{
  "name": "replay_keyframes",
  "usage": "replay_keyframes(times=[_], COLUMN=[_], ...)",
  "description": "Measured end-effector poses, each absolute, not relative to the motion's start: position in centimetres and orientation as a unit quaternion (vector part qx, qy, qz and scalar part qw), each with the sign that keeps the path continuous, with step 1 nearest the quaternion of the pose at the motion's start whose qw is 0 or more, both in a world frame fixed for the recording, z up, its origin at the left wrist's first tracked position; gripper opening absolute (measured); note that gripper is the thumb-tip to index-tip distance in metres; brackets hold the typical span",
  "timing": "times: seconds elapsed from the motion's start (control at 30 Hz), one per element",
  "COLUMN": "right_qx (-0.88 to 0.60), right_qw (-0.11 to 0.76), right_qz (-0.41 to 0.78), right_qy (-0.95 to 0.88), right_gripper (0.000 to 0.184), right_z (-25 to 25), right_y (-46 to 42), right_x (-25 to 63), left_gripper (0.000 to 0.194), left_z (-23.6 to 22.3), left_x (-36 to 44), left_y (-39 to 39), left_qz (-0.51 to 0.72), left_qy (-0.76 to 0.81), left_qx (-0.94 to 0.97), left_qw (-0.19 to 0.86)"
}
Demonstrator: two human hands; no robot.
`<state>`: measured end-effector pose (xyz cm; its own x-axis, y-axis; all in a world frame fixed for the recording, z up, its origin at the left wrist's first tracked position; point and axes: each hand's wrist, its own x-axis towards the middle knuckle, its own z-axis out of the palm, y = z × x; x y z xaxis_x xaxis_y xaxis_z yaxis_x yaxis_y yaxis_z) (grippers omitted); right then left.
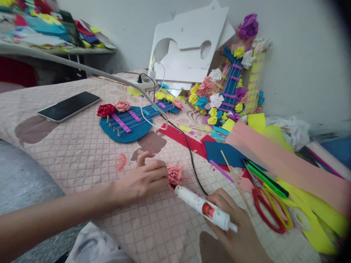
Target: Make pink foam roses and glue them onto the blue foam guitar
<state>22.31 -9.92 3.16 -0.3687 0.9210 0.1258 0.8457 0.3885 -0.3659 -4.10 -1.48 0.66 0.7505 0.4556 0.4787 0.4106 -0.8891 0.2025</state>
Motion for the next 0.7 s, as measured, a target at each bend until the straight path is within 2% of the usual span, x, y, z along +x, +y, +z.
replay_keyframes(times=[0.4,0.7], right_qx=[-0.533,-0.514], right_qw=[0.153,0.218], right_qz=[0.149,0.224], right_qy=[-0.819,-0.799], right_gripper=[0.010,0.016], right_z=[3.60,4.02], right_y=[-10.19,-10.03], right_x=[23.03,22.98], left_gripper=[0.026,0.030], left_z=[0.25,0.95], left_x=[-4.13,-4.01], left_y=[-1.52,-1.51], left_qz=[0.264,0.232], left_qy=[0.238,0.254], left_qx=[0.934,0.938], left_qw=[0.038,0.030])
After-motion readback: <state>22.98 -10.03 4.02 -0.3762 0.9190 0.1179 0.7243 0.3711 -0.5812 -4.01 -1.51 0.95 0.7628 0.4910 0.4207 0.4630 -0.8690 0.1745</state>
